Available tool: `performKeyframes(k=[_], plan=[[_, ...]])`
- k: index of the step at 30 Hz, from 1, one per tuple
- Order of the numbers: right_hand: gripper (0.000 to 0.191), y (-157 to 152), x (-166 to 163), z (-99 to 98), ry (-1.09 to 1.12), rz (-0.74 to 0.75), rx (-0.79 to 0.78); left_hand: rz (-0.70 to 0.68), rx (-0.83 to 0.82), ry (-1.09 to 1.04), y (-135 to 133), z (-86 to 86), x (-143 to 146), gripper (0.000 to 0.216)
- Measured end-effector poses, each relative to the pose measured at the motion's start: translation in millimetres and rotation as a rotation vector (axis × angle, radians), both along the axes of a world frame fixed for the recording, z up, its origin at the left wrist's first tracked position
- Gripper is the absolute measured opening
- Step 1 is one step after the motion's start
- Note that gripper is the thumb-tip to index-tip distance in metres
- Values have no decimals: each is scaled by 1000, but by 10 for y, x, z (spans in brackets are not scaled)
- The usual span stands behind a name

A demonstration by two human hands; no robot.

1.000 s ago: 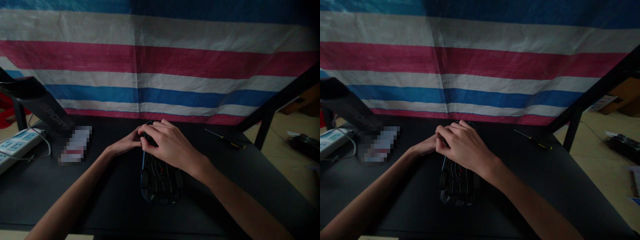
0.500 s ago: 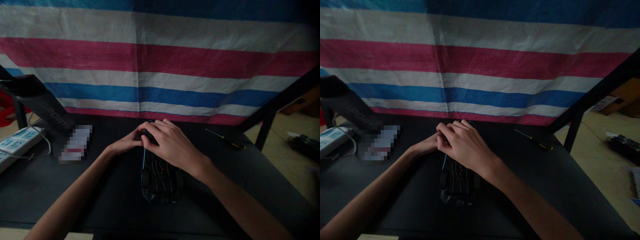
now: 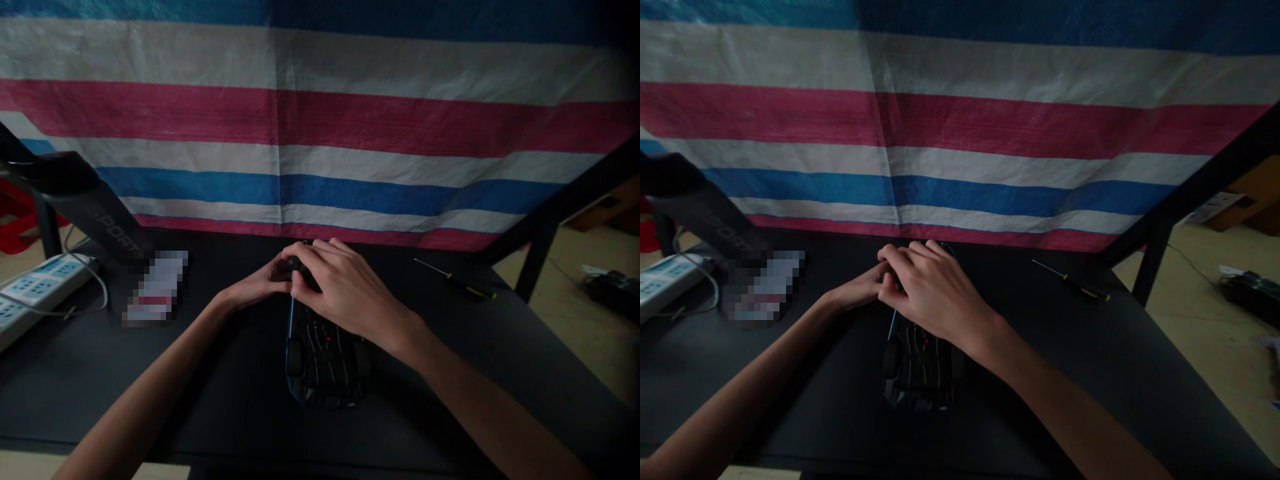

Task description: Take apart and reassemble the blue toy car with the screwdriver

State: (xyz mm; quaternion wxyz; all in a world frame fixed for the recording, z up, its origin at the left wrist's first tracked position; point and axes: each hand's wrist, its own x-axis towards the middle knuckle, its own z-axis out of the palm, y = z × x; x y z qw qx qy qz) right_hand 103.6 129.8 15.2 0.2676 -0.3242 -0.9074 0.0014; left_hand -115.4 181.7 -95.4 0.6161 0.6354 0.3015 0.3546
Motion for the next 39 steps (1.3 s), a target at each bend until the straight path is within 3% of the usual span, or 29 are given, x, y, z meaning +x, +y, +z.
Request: performKeyframes(k=[13, 17, 30, 33, 39], plan=[[13, -9, -17, 2, 3, 38, 50, 3, -36, -24, 19, -47, -20, 93], [18, -2, -13, 6, -11, -18, 21, 8, -20, -40, 21, -49, -16, 91], [16, -60, -64, 4, -17, -4, 59, 24, 35, 13, 21, -28, -22, 72], [25, -52, -90, -19, 13, -26, 69, 61, 53, 55, 15, -20, -26, 74], [23, -44, -99, -23, 16, 15, 95, 20, 18, 55, 13, -2, -12, 65]])
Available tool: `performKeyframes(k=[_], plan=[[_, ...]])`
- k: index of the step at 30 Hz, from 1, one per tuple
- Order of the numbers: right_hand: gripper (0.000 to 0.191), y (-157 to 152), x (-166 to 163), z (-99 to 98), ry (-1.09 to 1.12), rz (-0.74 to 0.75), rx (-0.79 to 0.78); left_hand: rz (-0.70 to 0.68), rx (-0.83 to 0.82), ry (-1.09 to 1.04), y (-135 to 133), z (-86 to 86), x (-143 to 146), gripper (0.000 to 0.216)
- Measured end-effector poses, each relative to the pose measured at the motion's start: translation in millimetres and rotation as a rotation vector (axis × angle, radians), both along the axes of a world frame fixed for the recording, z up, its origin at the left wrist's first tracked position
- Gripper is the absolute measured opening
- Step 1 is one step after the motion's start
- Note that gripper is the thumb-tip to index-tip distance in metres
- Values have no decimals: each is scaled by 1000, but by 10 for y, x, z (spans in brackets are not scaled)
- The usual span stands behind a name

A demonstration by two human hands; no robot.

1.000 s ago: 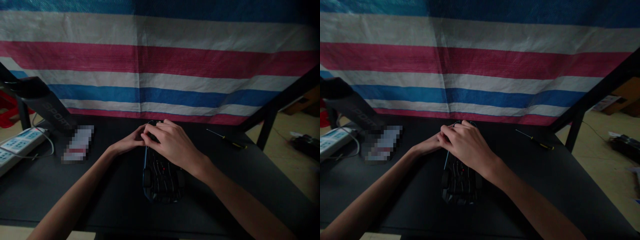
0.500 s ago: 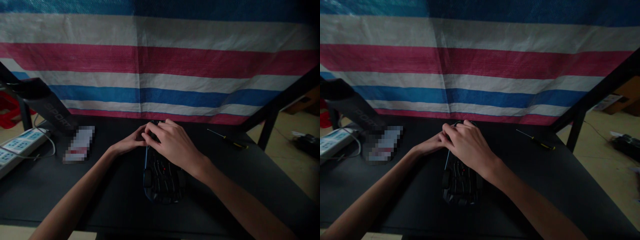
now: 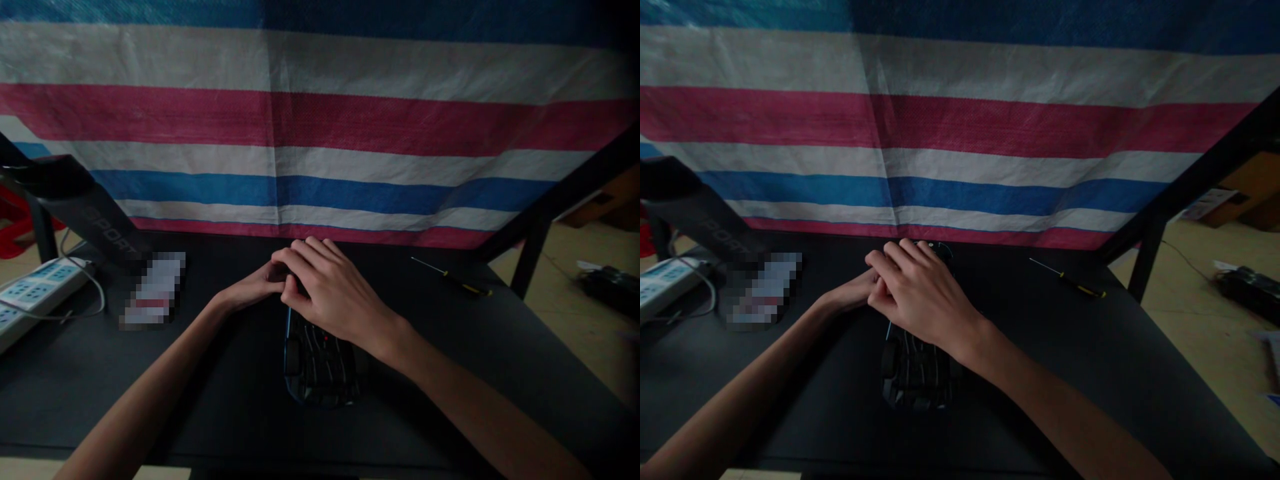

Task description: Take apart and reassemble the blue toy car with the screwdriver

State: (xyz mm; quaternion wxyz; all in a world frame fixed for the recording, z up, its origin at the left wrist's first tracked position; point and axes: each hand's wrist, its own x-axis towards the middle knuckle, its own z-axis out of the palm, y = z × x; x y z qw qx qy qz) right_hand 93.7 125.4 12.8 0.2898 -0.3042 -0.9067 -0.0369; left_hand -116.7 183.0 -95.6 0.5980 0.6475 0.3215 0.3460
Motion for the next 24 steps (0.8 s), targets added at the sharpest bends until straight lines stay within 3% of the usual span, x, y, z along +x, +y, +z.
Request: performKeyframes(k=[4, 8, 11, 19, 24], plan=[[23, 9, 16, -5, -9, 2, -25, 35, 32, -4, 6, -7, -6, 74], [23, 12, 9, -17, -15, 22, -14, 0, 9, 13, 2, -12, -13, 63], [20, 12, 14, -12, 6, 11, -26, 47, 16, 22, 8, -33, -23, 71], [20, 37, 32, -46, 43, -42, -40, 5, -7, -56, 5, -40, -5, 81], [24, 30, -8, -64, 70, 37, -18, -10, 9, -33, -11, -12, -5, 68]])
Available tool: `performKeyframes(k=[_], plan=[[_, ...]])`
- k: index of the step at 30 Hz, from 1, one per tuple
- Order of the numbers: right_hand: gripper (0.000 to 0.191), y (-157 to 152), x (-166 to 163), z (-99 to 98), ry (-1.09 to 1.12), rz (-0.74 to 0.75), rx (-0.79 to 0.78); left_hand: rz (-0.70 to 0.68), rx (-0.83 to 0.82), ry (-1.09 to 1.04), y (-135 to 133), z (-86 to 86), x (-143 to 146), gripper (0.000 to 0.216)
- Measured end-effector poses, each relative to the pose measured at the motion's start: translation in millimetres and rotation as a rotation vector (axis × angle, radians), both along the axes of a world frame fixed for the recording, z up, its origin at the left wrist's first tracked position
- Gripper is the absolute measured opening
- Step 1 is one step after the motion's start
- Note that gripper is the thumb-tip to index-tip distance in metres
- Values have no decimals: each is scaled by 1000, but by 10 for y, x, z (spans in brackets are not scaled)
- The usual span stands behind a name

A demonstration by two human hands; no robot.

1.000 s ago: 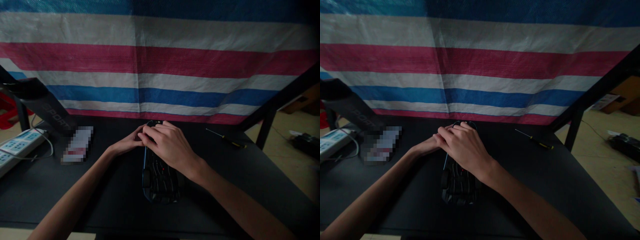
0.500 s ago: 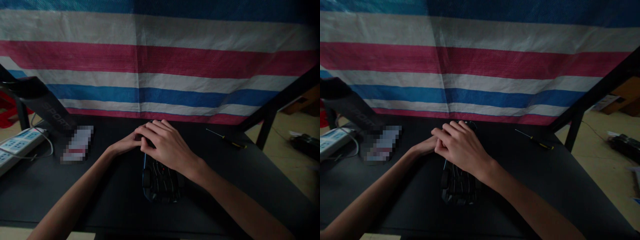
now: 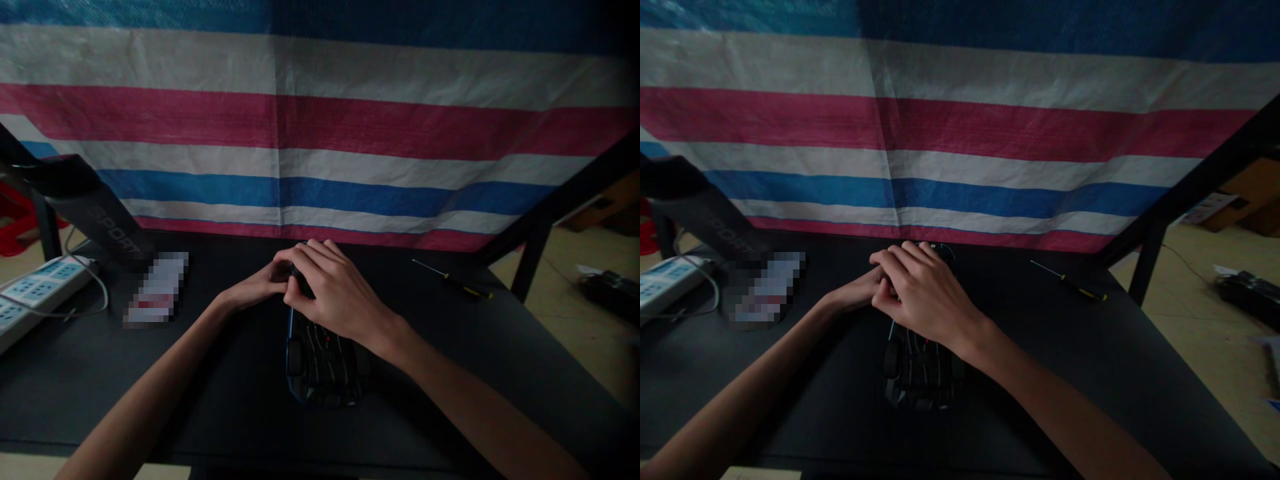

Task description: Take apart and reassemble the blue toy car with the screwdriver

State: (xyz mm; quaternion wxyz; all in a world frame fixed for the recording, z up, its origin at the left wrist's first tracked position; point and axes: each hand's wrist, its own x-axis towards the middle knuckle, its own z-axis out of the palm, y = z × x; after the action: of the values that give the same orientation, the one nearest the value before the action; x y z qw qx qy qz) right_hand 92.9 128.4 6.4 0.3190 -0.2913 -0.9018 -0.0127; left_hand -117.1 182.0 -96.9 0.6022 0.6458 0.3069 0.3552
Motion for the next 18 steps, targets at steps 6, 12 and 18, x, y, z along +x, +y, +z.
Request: performKeyframes(k=[6, 12, 18], plan=[[22, 8, 12, 30, -29, -32, 21, -1, -8, -24, 26, -51, -11, 82], [17, -6, 6, 0, -57, -129, 41, -4, 21, -31, 15, -34, 12, 81], [22, 1, 8, 6, -74, -23, 84, -26, 17, -17, -1, 17, 20, 68]])
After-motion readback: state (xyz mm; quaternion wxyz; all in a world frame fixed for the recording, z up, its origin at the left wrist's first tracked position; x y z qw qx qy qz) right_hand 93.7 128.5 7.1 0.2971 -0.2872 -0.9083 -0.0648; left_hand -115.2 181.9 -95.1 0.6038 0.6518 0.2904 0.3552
